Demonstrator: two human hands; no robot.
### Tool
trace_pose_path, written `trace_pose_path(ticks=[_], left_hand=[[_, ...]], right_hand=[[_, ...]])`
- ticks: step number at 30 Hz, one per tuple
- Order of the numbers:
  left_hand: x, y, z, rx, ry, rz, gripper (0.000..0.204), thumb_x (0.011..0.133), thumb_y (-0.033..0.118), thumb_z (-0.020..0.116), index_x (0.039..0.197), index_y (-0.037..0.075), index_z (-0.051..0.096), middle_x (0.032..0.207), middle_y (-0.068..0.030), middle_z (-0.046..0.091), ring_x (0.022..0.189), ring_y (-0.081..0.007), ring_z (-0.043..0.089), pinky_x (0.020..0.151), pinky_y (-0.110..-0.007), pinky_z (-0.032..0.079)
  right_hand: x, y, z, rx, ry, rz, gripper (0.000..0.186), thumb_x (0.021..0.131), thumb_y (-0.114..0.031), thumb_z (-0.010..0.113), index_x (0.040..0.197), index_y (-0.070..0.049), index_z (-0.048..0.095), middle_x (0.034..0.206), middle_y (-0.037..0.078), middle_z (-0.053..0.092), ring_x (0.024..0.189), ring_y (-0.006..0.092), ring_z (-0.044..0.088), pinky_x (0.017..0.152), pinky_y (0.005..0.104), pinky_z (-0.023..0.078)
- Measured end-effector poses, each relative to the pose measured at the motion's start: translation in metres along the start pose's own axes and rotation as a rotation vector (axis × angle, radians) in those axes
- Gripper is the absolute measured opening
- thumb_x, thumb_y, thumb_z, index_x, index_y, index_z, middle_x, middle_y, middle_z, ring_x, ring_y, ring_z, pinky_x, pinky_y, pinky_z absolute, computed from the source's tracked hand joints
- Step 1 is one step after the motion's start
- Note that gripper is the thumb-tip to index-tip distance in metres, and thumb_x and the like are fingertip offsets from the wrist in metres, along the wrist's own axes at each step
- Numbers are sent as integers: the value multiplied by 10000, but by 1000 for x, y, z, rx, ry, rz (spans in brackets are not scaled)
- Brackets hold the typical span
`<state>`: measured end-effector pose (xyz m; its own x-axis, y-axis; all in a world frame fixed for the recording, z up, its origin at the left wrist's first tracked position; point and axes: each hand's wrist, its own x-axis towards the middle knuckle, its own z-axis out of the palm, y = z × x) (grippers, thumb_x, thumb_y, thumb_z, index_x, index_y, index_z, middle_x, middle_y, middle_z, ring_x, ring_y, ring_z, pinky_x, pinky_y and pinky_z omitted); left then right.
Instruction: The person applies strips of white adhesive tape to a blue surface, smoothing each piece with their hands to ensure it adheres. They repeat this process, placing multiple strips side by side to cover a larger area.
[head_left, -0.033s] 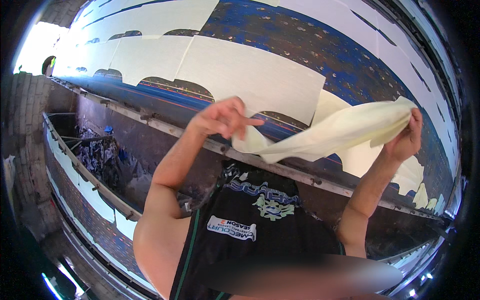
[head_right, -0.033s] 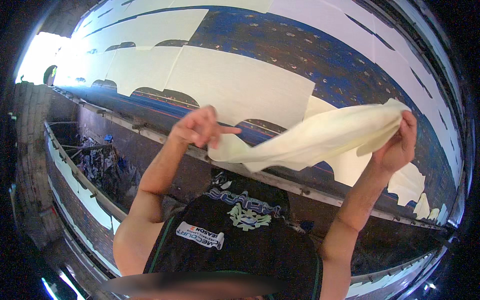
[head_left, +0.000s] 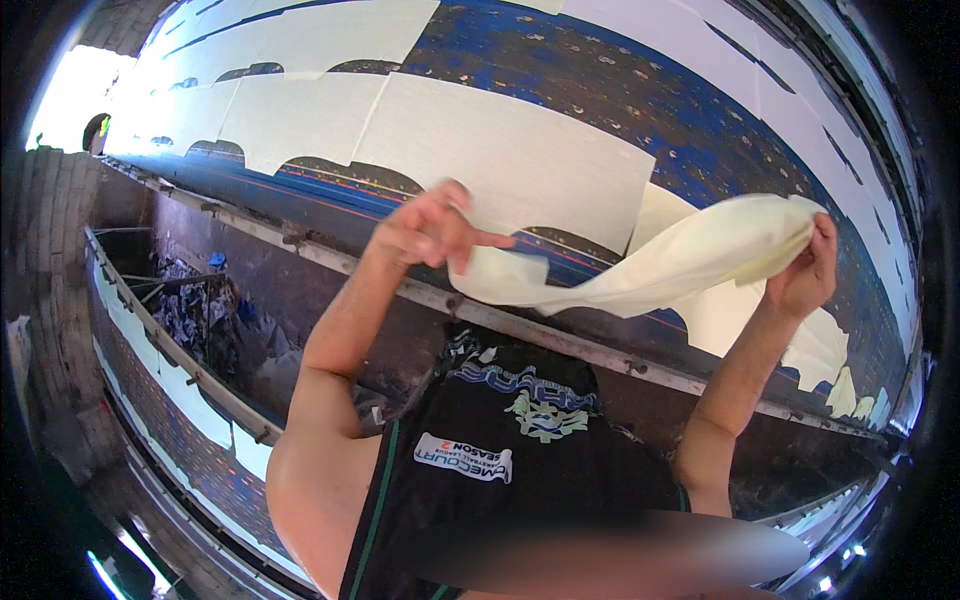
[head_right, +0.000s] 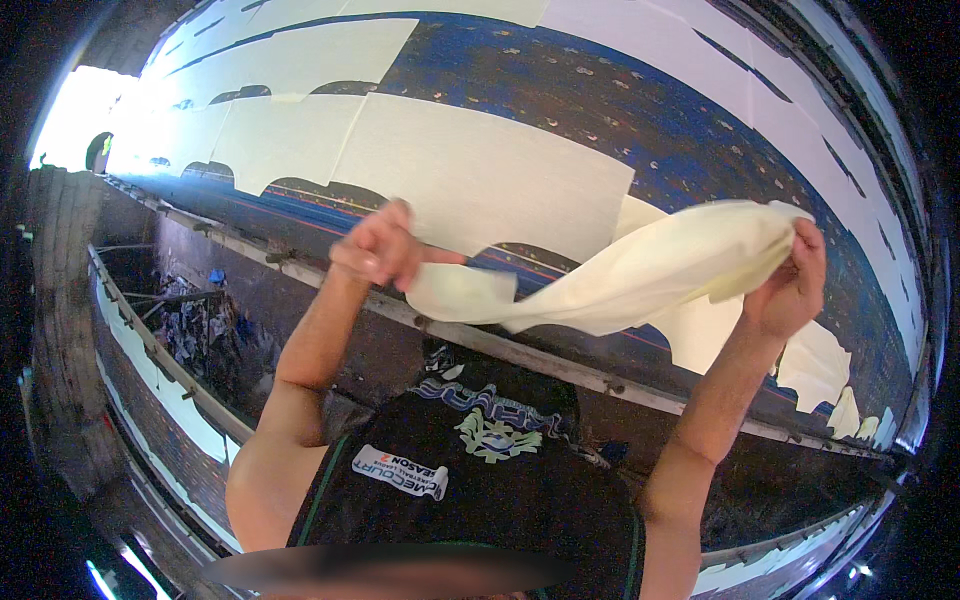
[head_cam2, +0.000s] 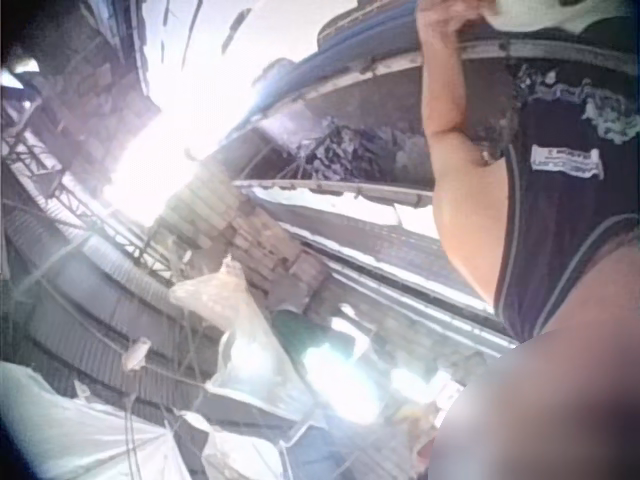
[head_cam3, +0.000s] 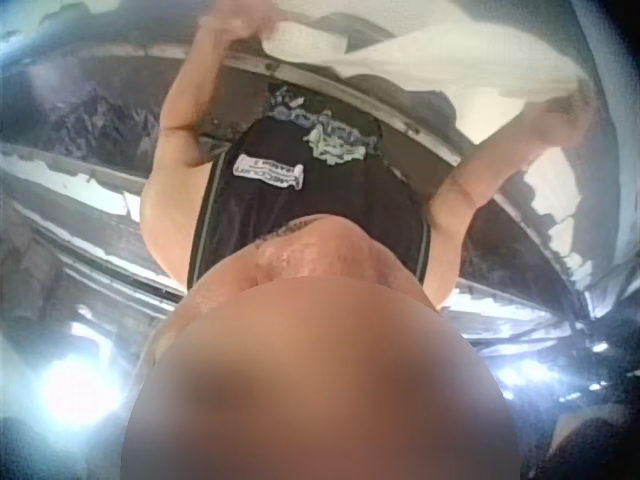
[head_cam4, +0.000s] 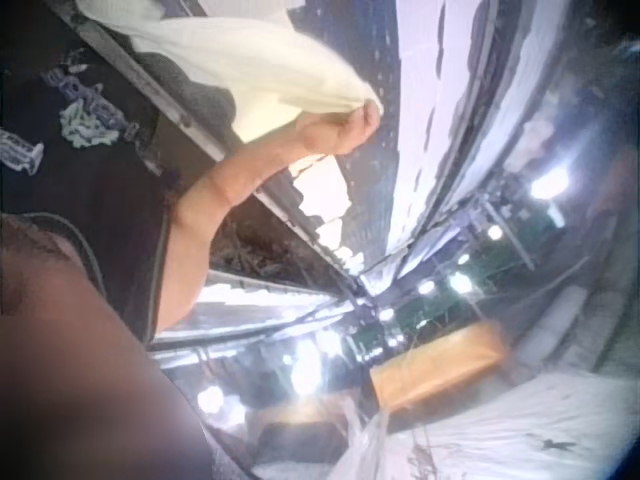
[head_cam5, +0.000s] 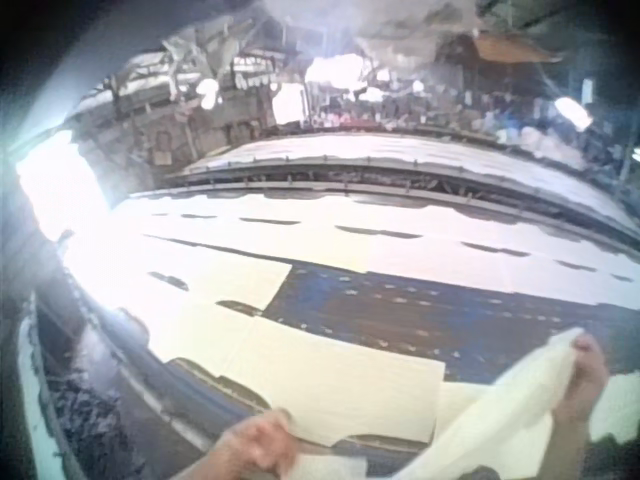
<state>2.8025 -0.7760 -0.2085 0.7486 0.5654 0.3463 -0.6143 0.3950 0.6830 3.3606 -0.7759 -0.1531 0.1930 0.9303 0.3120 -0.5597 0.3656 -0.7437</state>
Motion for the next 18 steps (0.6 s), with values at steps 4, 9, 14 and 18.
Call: trace_pose_path(ticks=[4,9,14,18], left_hand=[[41,46,-76,-5,37,70,351,1004,120,678,1353,111,639,1106,-92,687,1226,-265,673,1170,-646,479],[113,-17,-135,809,225,-376,427,1066,282,701,1409,50,597,1390,-123,616,1314,-244,622,1120,-429,519],[144,-83,-149,1067,301,-558,555,1008,308,784,1425,10,571,1416,-169,628,1293,-294,640,1097,-444,515],[157,-87,-165,1075,263,-657,657,971,310,821,1461,-16,529,1430,-219,612,1277,-355,639,1085,-471,511]], right_hand=[[44,73,-34,-148,372,225,350,1008,-108,593,1287,86,674,1272,226,741,1207,344,723,1093,464,568],[88,139,8,-552,-31,183,299,966,-53,747,1246,54,748,1230,157,757,1107,208,720,994,324,549],[145,145,77,-641,-25,-1,313,965,-36,790,1261,55,742,1187,121,757,1045,172,720,915,273,562],[190,122,86,-594,56,-77,329,946,0,763,1265,67,720,1191,147,748,999,180,729,908,278,578]])
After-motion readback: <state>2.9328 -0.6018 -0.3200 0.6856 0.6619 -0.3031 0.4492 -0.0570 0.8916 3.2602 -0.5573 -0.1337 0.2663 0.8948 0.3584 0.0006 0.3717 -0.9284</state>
